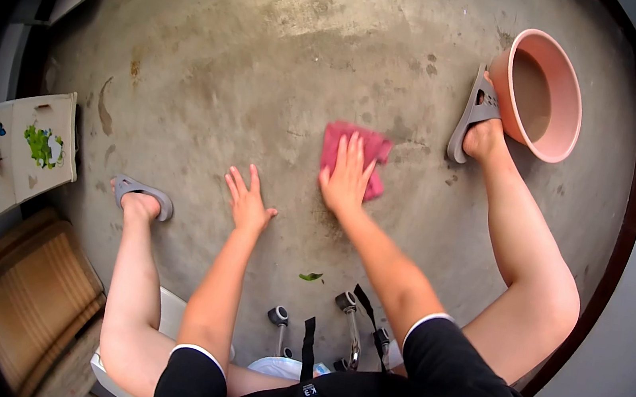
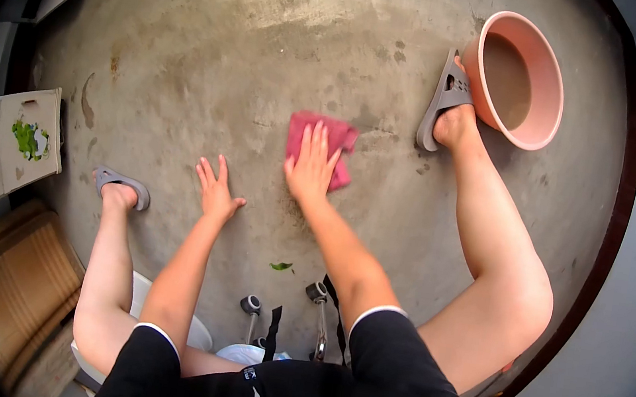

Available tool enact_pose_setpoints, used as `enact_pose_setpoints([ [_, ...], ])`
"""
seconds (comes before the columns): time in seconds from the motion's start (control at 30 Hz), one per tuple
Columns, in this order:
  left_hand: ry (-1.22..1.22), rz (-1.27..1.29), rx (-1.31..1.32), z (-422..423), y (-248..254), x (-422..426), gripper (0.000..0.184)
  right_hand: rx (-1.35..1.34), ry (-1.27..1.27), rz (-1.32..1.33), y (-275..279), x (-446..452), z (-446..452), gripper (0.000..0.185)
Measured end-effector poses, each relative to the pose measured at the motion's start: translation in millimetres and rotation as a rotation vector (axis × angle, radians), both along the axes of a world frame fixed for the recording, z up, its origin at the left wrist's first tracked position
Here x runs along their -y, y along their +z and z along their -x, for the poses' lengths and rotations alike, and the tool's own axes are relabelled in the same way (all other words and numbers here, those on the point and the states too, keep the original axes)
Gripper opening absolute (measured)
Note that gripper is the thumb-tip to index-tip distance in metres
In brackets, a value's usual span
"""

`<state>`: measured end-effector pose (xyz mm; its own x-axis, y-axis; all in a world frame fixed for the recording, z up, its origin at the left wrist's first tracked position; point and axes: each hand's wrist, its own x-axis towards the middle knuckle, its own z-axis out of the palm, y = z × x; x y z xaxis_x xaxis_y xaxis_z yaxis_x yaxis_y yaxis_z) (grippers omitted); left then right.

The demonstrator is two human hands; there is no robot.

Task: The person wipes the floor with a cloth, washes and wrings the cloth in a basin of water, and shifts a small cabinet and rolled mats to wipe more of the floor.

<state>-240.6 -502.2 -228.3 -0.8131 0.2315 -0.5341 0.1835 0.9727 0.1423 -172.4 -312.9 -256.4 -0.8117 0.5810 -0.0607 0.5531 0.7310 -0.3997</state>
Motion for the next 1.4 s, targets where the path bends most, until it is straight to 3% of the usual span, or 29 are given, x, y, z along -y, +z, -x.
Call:
enact_pose_setpoints([
  [0.17,-0.006,0.045,0.014,3.9,-3.1,-3.7,0.119,0.087,-0.295,-0.138,-12.0,-81.4,29.0,0.077],
  [0.33,0.007,0.051,0.038,3.3,-1.3,-6.5,0.118,0.2,-0.744,-0.091,-16.3,-95.0,-38.4,0.077],
  [0.5,0.04,0.045,0.058,4.2,0.1,-9.9,0.117,0.254,-1.176,-0.014,-25.7,-33.8,-110.7,0.075],
  [0.57,0.042,0.05,0.063,4.1,1.2,-9.8,0.117,0.323,-1.188,-0.012,-28.5,36.8,-126.2,0.074],
  [0.63,0.043,0.045,0.06,5.0,0.5,-9.4,0.117,0.327,-0.996,0.015,-8.2,114.5,-124.1,0.066],
  [0.7,0.051,0.046,0.061,5.1,2.6,-8.5,0.117,0.098,-0.775,0.114,7.4,155.0,-119.6,0.044],
  [0.73,0.056,0.05,0.066,5.5,4.1,-9.5,0.117,0.098,-0.769,0.119,9.3,154.7,-115.8,0.044],
  [0.8,0.07,0.054,0.071,6.4,4.2,-10.2,0.118,-0.315,-0.375,0.483,6.8,134.5,-101.6,0.021],
  [0.9,0.094,0.04,0.079,7.1,2.1,-9.7,0.118,-0.505,-0.292,0.366,16.5,42.5,-53.2,0.013],
  [0.97,0.101,0.021,0.082,7.2,2.3,-9.2,0.119,-0.492,-0.258,0.151,7.3,-37.8,-28.3,0.015],
  [1.0,0.121,0.031,0.085,7.3,0.2,-8.1,0.119,-0.256,-0.288,0.121,11.7,-73.1,-19.6,0.019],
  [1.1,0.129,0.02,0.071,7.0,-5.8,-6.8,0.118,-0.021,-0.321,-0.024,-4.1,-135.7,-12.0,0.025],
  [1.2,0.129,0.027,0.076,5.9,-5.9,-7.4,0.118,-0.133,-0.274,-0.085,-20.7,-95.0,-19.5,0.025],
  [1.27,0.131,0.036,0.087,7.5,-2.9,-9.9,0.118,-0.092,-0.078,-0.137,-20.3,-21.6,-51.3,0.027],
  [1.4,0.127,0.042,0.072,9.0,-1.7,-9.8,0.117,-0.019,0.566,0.115,-24.9,118.2,-157.5,0.014],
])
